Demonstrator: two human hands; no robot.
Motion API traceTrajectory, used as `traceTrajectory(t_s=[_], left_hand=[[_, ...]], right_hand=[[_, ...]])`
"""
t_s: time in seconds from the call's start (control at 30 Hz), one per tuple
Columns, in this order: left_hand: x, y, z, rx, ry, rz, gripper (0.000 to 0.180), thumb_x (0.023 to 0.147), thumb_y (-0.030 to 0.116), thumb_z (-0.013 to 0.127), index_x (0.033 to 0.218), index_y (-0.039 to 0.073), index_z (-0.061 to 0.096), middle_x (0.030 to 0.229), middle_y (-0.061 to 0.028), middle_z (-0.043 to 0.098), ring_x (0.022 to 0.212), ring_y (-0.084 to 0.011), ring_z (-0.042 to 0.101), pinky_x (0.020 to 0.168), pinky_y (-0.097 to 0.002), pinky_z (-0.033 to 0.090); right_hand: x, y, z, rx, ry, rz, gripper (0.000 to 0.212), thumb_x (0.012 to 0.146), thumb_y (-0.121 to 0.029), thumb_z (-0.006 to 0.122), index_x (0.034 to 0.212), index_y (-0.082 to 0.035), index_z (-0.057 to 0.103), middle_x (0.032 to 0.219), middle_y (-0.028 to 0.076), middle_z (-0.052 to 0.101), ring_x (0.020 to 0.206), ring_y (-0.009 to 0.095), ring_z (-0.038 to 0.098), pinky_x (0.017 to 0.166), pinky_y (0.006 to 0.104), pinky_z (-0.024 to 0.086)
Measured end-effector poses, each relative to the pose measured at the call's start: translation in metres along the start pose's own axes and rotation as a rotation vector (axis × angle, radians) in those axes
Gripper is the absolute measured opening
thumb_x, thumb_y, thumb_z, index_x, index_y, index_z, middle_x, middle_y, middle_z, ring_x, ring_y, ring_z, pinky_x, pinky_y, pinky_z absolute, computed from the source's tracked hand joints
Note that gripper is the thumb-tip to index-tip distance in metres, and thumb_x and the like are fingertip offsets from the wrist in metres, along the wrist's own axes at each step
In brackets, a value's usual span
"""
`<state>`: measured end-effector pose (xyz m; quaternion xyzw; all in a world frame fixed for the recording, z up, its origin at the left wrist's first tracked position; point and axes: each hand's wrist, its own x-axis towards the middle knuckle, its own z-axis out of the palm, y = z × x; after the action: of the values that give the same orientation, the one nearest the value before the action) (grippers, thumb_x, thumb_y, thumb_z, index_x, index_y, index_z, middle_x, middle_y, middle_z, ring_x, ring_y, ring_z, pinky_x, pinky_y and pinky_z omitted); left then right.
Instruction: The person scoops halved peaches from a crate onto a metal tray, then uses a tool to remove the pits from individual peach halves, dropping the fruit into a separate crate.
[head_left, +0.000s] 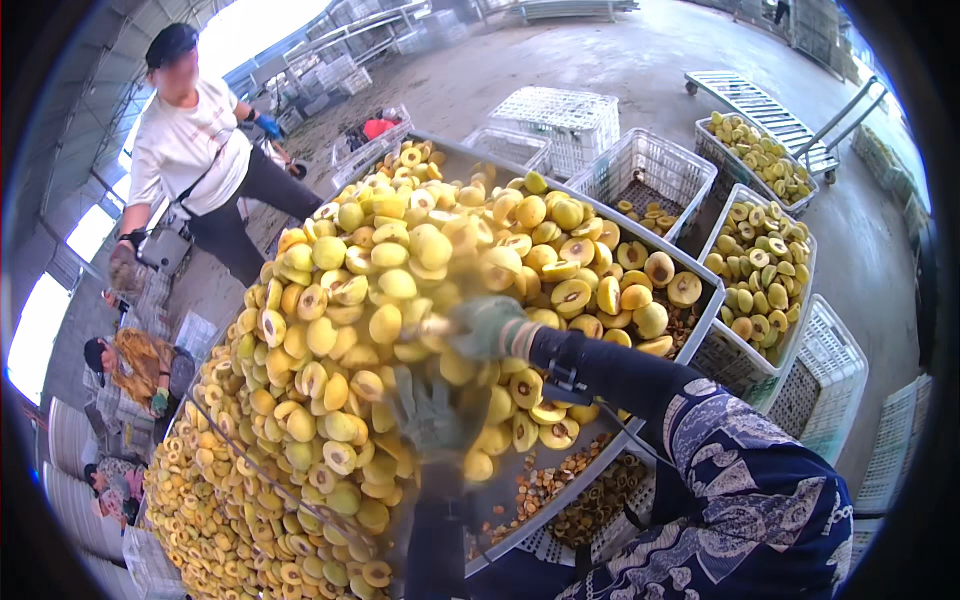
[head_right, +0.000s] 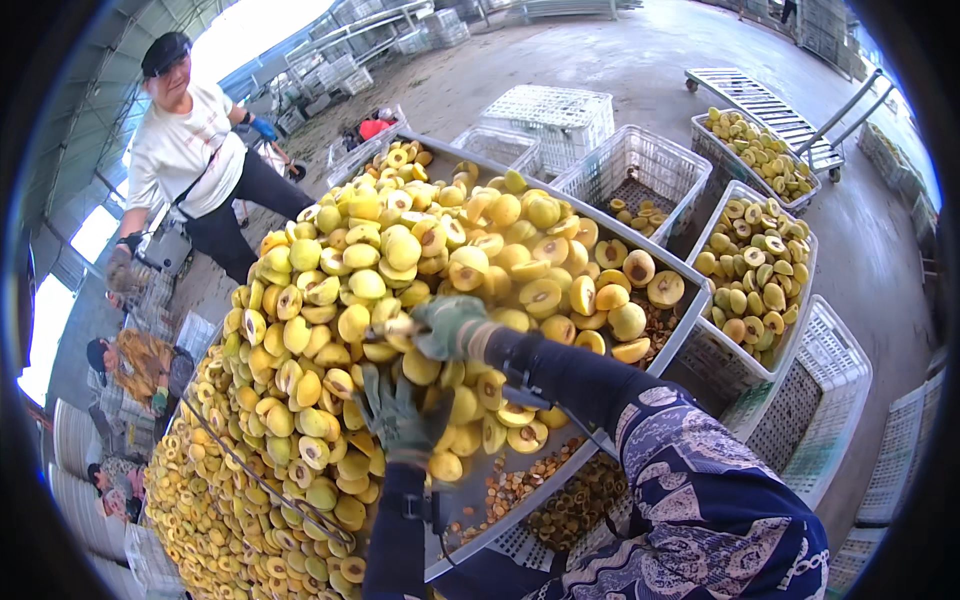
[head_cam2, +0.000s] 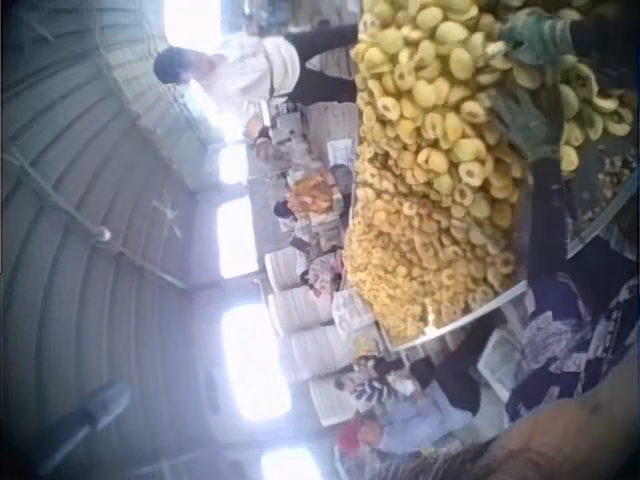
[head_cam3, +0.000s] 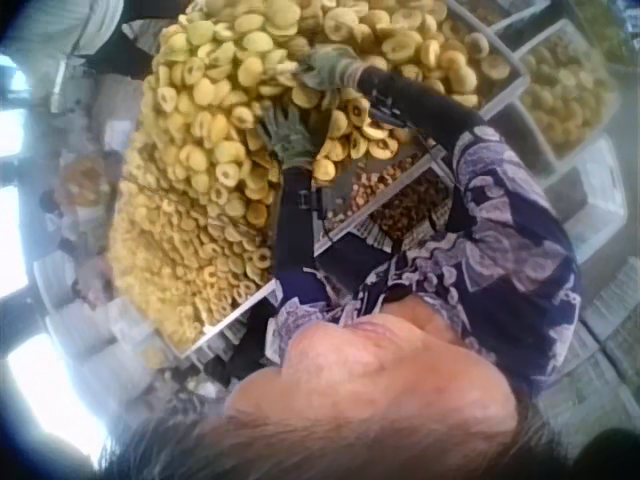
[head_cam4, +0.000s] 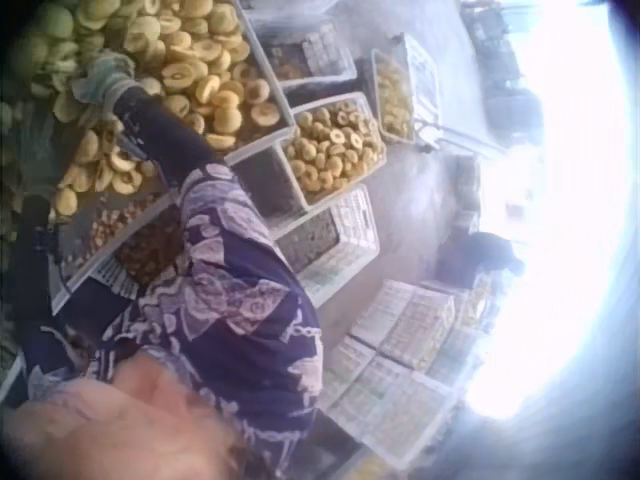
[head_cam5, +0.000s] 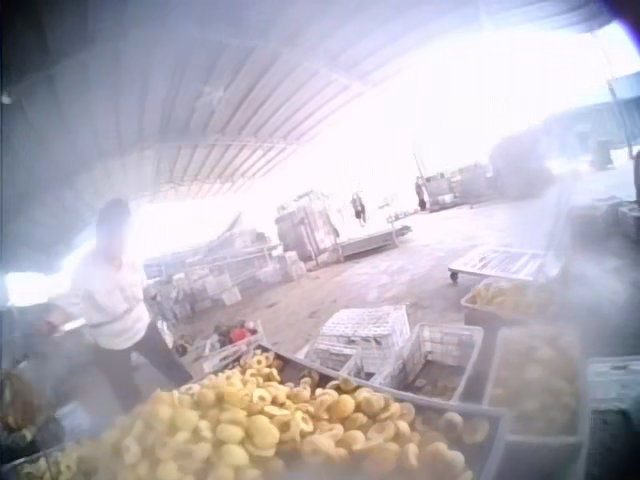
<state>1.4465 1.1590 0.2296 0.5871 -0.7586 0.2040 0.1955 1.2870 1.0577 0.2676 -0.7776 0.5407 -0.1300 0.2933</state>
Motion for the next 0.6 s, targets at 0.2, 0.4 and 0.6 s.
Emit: traceTrajectory(t_s=[0.2, 0.4, 0.6], left_hand=[[-0.063, 0.023, -0.014, -0.086, -0.028, -0.152, 0.059, 0.066, 0.043, 0.072, 0.115, 0.014, 0.057, 0.12, -0.0141, 0.053, 0.115, -0.035, 0.045, 0.099, -0.0507, 0.033], [-0.134, 0.029, 0.001, -0.068, -0.1, -0.266, 0.059, 0.079, 0.047, 0.059, 0.129, 0.018, 0.049, 0.12, -0.0133, 0.056, 0.117, -0.0364, 0.045, 0.1, -0.0485, 0.032], [-0.121, 0.039, -0.006, -0.099, -0.107, -0.233, 0.047, 0.085, 0.036, 0.058, 0.12, 0.004, 0.055, 0.115, -0.0191, 0.057, 0.104, -0.0396, 0.052, 0.092, -0.0478, 0.04]], right_hand=[[-0.037, -0.001, 0.063, -0.146, 0.108, -0.111, 0.033, 0.079, -0.037, 0.054, 0.107, -0.022, 0.064, 0.1, 0.008, 0.066, 0.089, 0.028, 0.064, 0.074, 0.0383, 0.05], [-0.075, -0.005, 0.1, -0.171, 0.293, -0.316, 0.025, 0.076, -0.032, 0.059, 0.1, -0.03, 0.067, 0.105, 0.003, 0.061, 0.111, 0.025, 0.051, 0.092, 0.0424, 0.037], [-0.106, 0.016, 0.078, 0.041, 0.413, -0.392, 0.017, 0.076, -0.028, 0.062, 0.089, -0.017, 0.063, 0.097, 0.002, 0.059, 0.105, 0.023, 0.052, 0.089, 0.0393, 0.038]])
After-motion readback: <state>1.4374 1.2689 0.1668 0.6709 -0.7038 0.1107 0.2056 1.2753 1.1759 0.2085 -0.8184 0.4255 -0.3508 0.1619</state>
